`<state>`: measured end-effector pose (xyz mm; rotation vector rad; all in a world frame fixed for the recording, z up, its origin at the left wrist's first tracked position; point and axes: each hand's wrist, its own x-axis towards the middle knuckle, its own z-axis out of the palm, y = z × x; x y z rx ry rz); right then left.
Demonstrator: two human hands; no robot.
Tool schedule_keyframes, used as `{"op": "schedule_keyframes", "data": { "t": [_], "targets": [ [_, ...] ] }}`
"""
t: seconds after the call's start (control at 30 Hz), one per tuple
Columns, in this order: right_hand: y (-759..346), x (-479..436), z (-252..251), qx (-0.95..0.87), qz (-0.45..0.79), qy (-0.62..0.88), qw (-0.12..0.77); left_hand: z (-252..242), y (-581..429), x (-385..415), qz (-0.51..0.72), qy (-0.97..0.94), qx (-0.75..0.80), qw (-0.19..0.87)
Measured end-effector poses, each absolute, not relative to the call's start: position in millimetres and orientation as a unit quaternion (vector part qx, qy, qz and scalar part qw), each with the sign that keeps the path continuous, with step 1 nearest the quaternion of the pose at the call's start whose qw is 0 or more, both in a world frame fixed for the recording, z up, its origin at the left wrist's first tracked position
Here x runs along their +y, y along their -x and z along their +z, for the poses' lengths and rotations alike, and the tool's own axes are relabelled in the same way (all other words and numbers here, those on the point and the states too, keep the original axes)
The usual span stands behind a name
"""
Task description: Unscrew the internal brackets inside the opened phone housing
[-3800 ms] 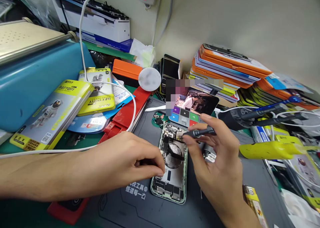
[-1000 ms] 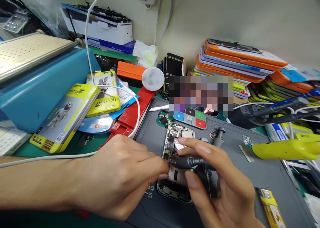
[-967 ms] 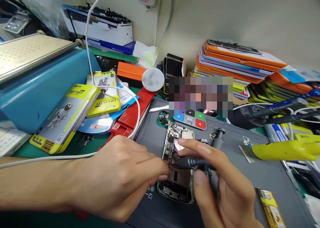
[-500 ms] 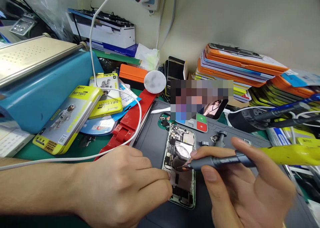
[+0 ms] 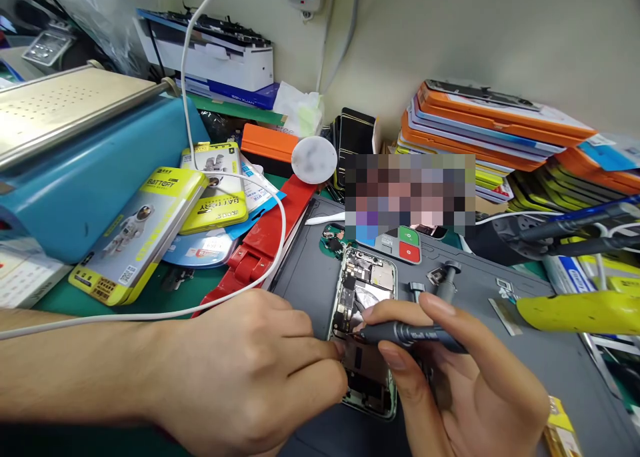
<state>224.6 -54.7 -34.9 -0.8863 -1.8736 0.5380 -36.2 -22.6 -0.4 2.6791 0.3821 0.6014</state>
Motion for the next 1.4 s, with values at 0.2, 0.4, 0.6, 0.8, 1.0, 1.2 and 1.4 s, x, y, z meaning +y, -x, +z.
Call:
{"op": "schedule_keyframes", "data": {
  "t": [0.2, 0.4, 0.6, 0.8, 1.0, 1.2, 1.4],
  "targets": [
    [-227.4, -56.6, -39.5, -0.774, 0.211, 0.369, 0.469, -0.6, 36.0, -21.7, 0.227, -0.95, 0.128, 0.174],
    [-229.3, -58.3, -43.0, -0.785, 0.199, 0.362, 0.461, 0.4, 35.4, -21.1, 0.227, -0.951, 0.124, 0.17],
    [-221.7, -52.0, -23.0, -0.759, 0.166, 0.395, 0.49, 0.3, 36.6, -20.7, 0.216, -0.952, 0.12, 0.182],
    [-215.3, -53.1, -8.1, -0.75, 0.193, 0.403, 0.488, 0.8, 36.9, -21.5, 0.193, -0.954, 0.122, 0.194],
    [-217.0, -55.6, -21.5, -0.757, 0.238, 0.361, 0.489, 0.5, 36.6, -22.5, 0.186, -0.957, 0.132, 0.179],
    [-217.6, -56.4, -20.3, -0.758, 0.259, 0.349, 0.487, 2.3, 37.1, -23.4, 0.178, -0.958, 0.138, 0.179],
    [-222.9, -61.3, -25.4, -0.75, 0.269, 0.354, 0.489, 2.0, 35.6, -21.5, 0.178, -0.959, 0.131, 0.179]
  ]
}}
